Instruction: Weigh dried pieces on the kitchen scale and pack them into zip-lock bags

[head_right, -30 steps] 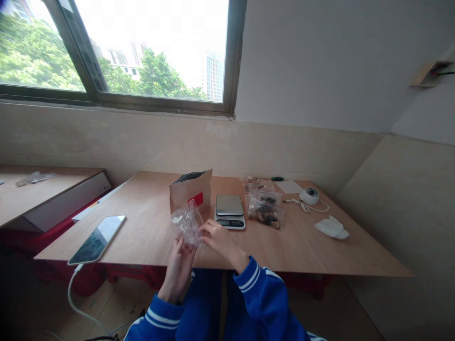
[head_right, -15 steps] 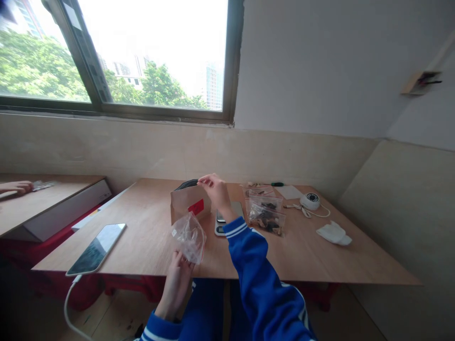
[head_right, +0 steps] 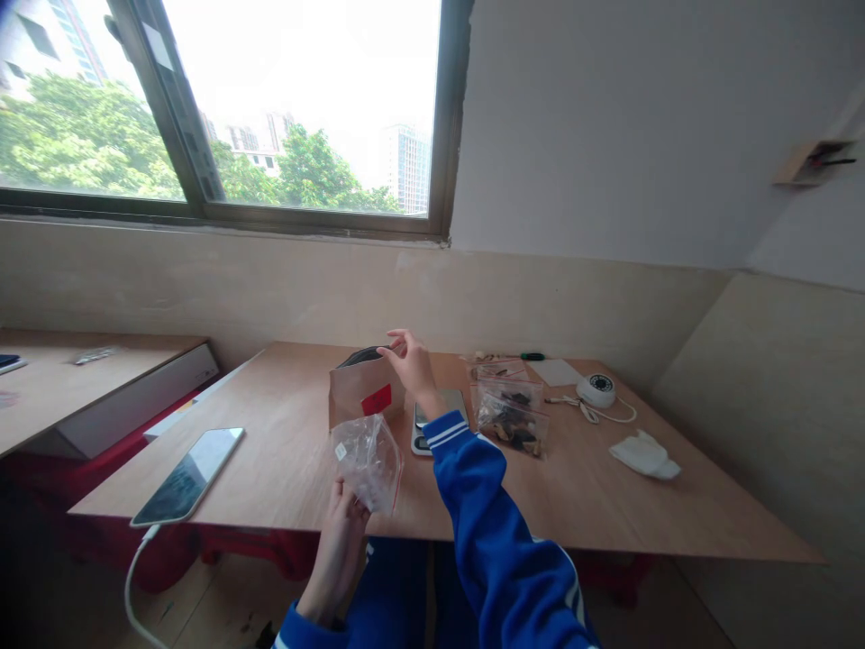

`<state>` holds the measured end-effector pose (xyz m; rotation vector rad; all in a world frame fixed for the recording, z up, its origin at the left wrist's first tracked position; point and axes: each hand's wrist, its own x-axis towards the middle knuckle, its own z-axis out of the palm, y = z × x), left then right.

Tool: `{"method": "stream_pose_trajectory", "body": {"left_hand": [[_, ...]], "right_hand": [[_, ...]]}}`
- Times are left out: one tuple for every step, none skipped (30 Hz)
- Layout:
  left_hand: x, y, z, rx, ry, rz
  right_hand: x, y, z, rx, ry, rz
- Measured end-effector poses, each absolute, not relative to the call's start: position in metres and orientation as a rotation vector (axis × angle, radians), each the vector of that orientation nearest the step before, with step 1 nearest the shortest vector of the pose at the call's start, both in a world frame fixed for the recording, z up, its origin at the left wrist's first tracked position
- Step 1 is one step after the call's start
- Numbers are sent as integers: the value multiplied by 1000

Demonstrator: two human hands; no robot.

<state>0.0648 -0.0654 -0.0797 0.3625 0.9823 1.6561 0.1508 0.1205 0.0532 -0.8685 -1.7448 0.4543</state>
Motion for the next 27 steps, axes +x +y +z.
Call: {"method": "stream_pose_trajectory", "body": {"left_hand": [[66, -66, -79, 373, 981, 1656], [67, -66, -79, 379, 982, 1658], [67, -66, -79, 384, 984, 1663], [67, -66, -79, 391, 986, 1668], [68, -66, -79, 399, 990, 1672], [68, -66, -80, 409, 1000, 1678], [68, -65, -80, 425, 1014, 1686], [69, -65, -81, 446, 1031, 1697], [69, -65, -82, 473, 1053, 1709], [70, -64, -83, 504, 1082, 1725], [71, -64, -84, 543, 1116, 1743], [71, -64, -83, 592, 1152, 1760], [71, -64, -83, 648, 1189, 1773], [71, -64, -81, 708, 1227, 1781], [70, -64, -79, 770, 1262, 1784], [69, -65, -76, 827, 1294, 1782], [66, -65, -73, 873, 1320, 1778], [64, -66, -70, 907, 1340, 1774], [61, -66, -66, 933, 1350, 1766], [57, -66, -63, 958, 1348, 1746], [54, -66, -60, 980, 1339, 1717], [51, -66, -57, 1000, 1331, 1683], [49, -66, -53, 1018, 1327, 1645], [46, -66, -50, 1034, 1326, 1606], [45, -65, -47, 1046, 1326, 1571], [44, -64, -45, 1054, 1327, 1542], [45, -62, -42, 1061, 1326, 1520]], "right_hand": [[152, 120, 54, -869, -1736, 431], [154, 117, 55, -863, -1732, 398], [156, 111, 55, -854, -1728, 371], [159, 103, 54, -847, -1721, 366], [163, 93, 53, -843, -1715, 392], [167, 81, 49, -841, -1717, 446], [171, 68, 45, -845, -1729, 524], [175, 55, 39, -847, -1752, 623], [179, 43, 32, -849, -1785, 731], [182, 32, 24, -859, -1809, 838], [184, 23, 15, -875, -1824, 926], [187, 17, 7, -900, -1822, 984], [188, 13, 0, -929, -1801, 1010], [190, 11, -7, -956, -1760, 1012], [192, 12, -12, -983, -1694, 1002], [193, 14, -15, -1010, -1609, 999], [195, 16, -18, -1036, -1514, 1012], [197, 18, -19, -1059, -1418, 1036], [199, 19, -19, -1077, -1333, 1059], [201, 20, -19, -1084, -1271, 1068], [203, 20, -18, -1077, -1237, 1061], [203, 20, -17, -1061, -1225, 1039], [204, 19, -17, -1045, -1232, 1005], [203, 17, -17, -1035, -1252, 966], [202, 16, -17, -1035, -1280, 926], [200, 14, -18, -1043, -1311, 886], [198, 12, -19, -1054, -1341, 847]]}}
